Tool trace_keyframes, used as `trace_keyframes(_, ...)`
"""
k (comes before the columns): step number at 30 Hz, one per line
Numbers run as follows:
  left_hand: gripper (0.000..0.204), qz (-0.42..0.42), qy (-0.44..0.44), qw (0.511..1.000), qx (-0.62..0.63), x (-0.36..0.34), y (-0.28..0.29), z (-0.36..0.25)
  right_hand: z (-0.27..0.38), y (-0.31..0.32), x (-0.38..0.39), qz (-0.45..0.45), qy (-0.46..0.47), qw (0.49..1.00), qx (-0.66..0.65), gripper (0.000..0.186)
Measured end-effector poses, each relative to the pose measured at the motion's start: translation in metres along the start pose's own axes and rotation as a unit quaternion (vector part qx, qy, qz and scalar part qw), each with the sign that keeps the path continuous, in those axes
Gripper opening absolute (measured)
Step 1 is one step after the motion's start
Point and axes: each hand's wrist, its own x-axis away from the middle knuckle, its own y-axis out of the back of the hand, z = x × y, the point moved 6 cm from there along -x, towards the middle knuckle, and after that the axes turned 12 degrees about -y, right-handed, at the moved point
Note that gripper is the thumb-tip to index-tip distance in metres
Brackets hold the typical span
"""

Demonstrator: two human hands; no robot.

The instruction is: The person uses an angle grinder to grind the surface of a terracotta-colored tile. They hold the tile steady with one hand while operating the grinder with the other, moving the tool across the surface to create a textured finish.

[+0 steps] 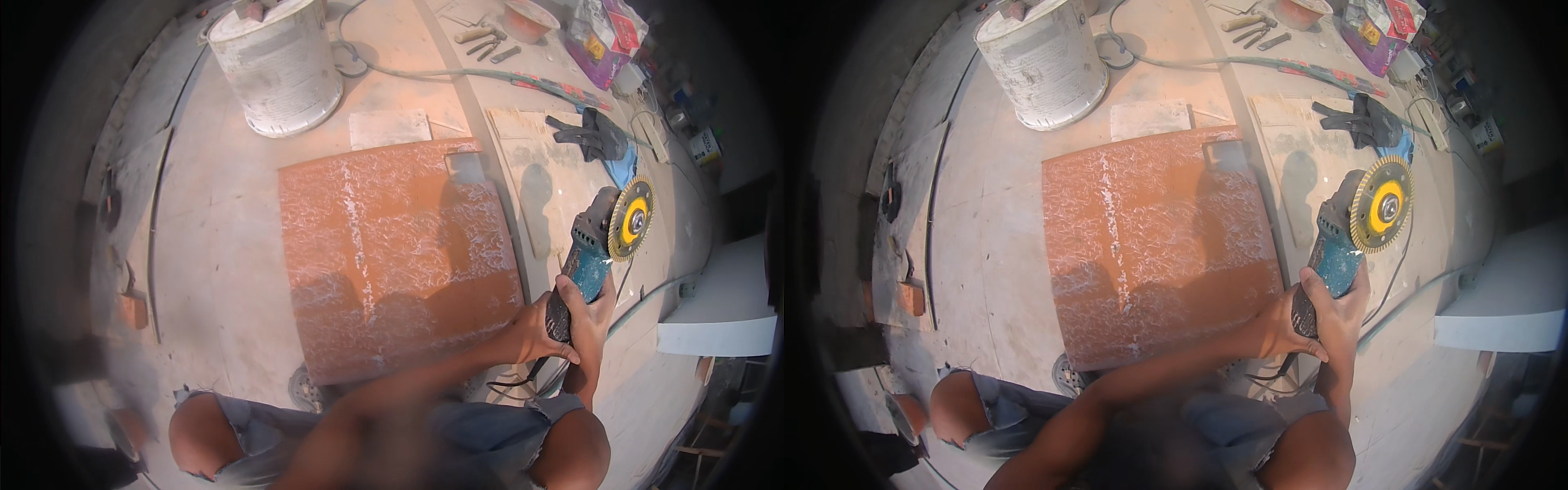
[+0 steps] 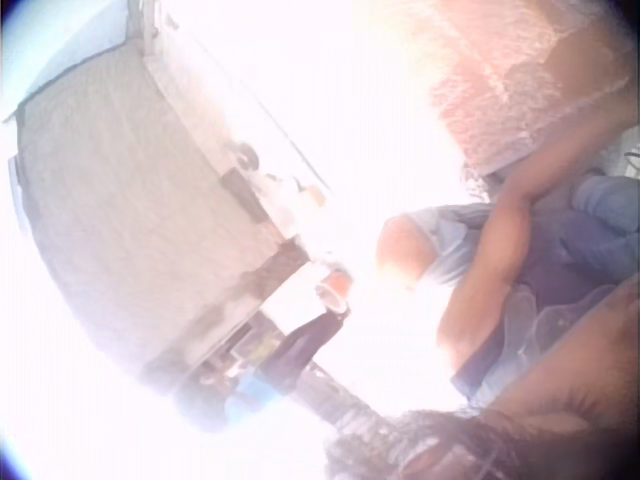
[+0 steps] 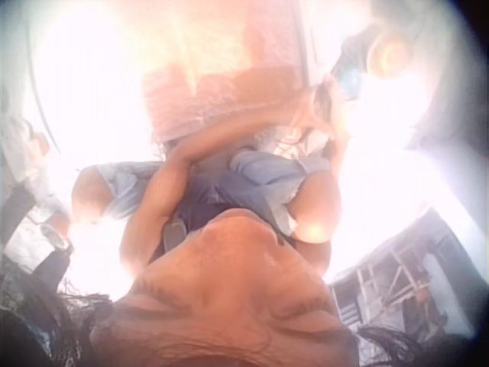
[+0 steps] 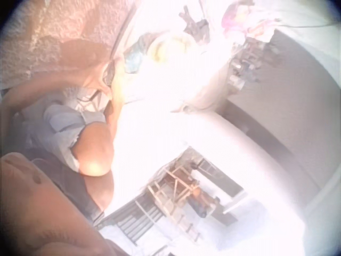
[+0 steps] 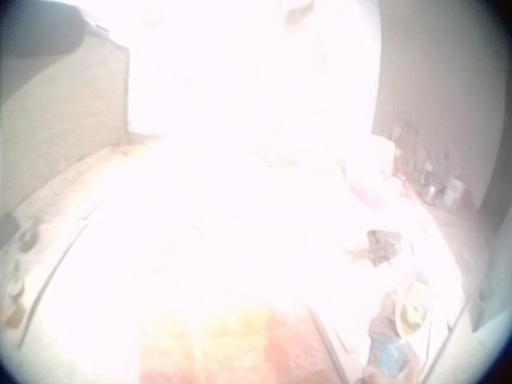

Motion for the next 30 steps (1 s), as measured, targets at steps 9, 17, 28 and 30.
trace_keyframes(9, 0.086, 0.125, -0.030, 0.981, 0.148, 0.036, 0.031, -0.005, -0.029, -0.039, 0.014, 0.258, -0.004, 0.947, -0.191, 0.077)
trace_keyframes(17, 0.109, 0.015, 0.015, 0.987, -0.158, 0.044, 0.028, -0.035, -0.008, -0.028, -0.002, 0.094, -0.027, 0.983, -0.155, 0.051)
trace_keyframes(28, 0.097, -0.009, -0.093, 0.948, -0.306, 0.051, 0.036, -0.005, -0.035, -0.036, -0.024, 0.120, -0.058, 0.986, -0.102, 0.035)
trace_keyframes(30, 0.091, -0.131, -0.223, 0.872, -0.417, 0.068, 0.028, 0.004, -0.040, -0.045, -0.031, 0.103, -0.068, 0.985, -0.116, 0.025)
